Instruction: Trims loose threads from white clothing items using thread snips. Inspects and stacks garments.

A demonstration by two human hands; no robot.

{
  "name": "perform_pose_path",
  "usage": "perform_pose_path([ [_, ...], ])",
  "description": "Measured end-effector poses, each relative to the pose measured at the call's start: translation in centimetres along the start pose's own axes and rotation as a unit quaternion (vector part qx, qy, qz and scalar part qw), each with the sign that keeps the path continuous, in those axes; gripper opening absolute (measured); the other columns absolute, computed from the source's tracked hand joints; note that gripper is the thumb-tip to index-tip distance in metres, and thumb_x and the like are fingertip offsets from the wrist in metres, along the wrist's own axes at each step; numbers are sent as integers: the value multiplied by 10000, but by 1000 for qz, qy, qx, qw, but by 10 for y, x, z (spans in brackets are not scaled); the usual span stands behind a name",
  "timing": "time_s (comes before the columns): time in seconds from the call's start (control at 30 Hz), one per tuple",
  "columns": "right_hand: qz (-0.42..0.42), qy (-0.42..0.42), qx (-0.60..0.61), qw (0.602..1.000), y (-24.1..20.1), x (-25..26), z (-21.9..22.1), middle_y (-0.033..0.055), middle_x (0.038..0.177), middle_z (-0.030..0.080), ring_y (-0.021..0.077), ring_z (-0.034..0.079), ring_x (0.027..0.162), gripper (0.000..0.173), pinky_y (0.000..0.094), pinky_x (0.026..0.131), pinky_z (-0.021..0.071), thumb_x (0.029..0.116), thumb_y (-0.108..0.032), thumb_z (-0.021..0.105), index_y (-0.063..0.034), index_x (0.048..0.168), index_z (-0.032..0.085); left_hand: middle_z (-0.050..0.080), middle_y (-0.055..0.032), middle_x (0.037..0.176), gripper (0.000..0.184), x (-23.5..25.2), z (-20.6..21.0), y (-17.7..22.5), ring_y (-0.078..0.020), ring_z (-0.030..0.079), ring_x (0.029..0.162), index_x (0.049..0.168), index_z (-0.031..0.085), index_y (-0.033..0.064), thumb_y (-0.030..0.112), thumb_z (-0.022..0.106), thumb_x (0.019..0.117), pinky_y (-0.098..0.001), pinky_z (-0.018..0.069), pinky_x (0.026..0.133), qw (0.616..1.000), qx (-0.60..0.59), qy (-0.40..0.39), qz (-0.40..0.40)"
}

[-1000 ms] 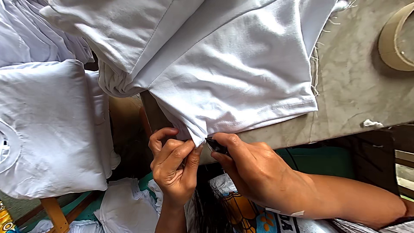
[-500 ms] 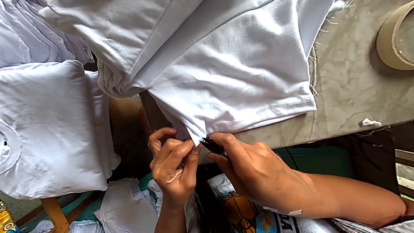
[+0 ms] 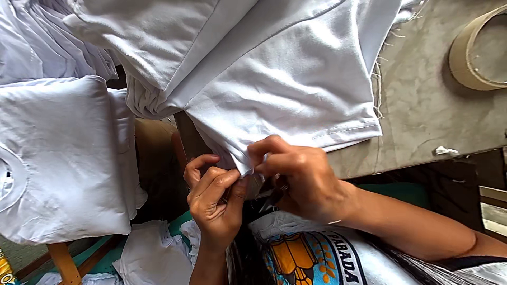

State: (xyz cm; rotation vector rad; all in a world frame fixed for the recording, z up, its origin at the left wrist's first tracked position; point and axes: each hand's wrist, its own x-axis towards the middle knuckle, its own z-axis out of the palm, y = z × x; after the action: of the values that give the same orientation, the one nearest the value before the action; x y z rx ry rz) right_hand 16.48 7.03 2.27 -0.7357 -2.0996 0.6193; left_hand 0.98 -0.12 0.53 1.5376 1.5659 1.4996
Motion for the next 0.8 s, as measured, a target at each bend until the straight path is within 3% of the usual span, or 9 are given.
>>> perform_pose_path([
  [0.07, 31, 21, -33, 999, 13, -3, -16, 113, 951, 609, 124, 564, 649, 73, 223, 490, 419, 982, -58, 523, -67, 1048, 492, 684, 129, 827, 100, -1, -1, -1, -14, 602, 1068, 887, 738, 142, 213, 702, 947, -254, 366, 1098, 1000, -13, 3, -7],
  [0.13, 34, 43, -59, 997, 20, -3, -29, 95, 984, 557, 91, 541, 724, 111, 185, 577, 427, 1012, -61, 499, -63, 1099, 429, 679, 131, 817, 88, -2, 0, 0, -13, 604, 1060, 877, 729, 151, 212, 710, 937, -242, 381, 1085, 1000, -21, 7, -17],
  [0.3, -5, 54, 26, 998, -1, -11, -9, 89, 946, 614, 86, 579, 707, 76, 171, 597, 461, 1018, -72, 549, -71, 1052, 481, 682, 127, 799, 111, 0, 1, 0, 6, 617, 986, 866, 712, 153, 234, 718, 941, -264, 361, 1100, 999, -31, 3, -14],
  [0.5, -53, 24, -13, 998, -8, -5, 0, 100, 856, 676, 119, 550, 616, 24, 221, 531, 379, 1011, -66, 554, -56, 1010, 576, 686, 124, 803, 97, -1, 0, 0, -3, 612, 1015, 870, 730, 141, 214, 708, 931, -258, 363, 1096, 999, -30, 9, -9],
  [0.8, -57, 17, -69, 996, -6, -6, 5, 109, 806, 605, 124, 450, 536, 108, 243, 474, 299, 1025, -87, 478, -68, 920, 492, 693, 114, 803, 105, 0, 0, 0, -4, 617, 1012, 871, 727, 133, 208, 698, 939, -282, 336, 1121, 1000, -21, -1, -5],
])
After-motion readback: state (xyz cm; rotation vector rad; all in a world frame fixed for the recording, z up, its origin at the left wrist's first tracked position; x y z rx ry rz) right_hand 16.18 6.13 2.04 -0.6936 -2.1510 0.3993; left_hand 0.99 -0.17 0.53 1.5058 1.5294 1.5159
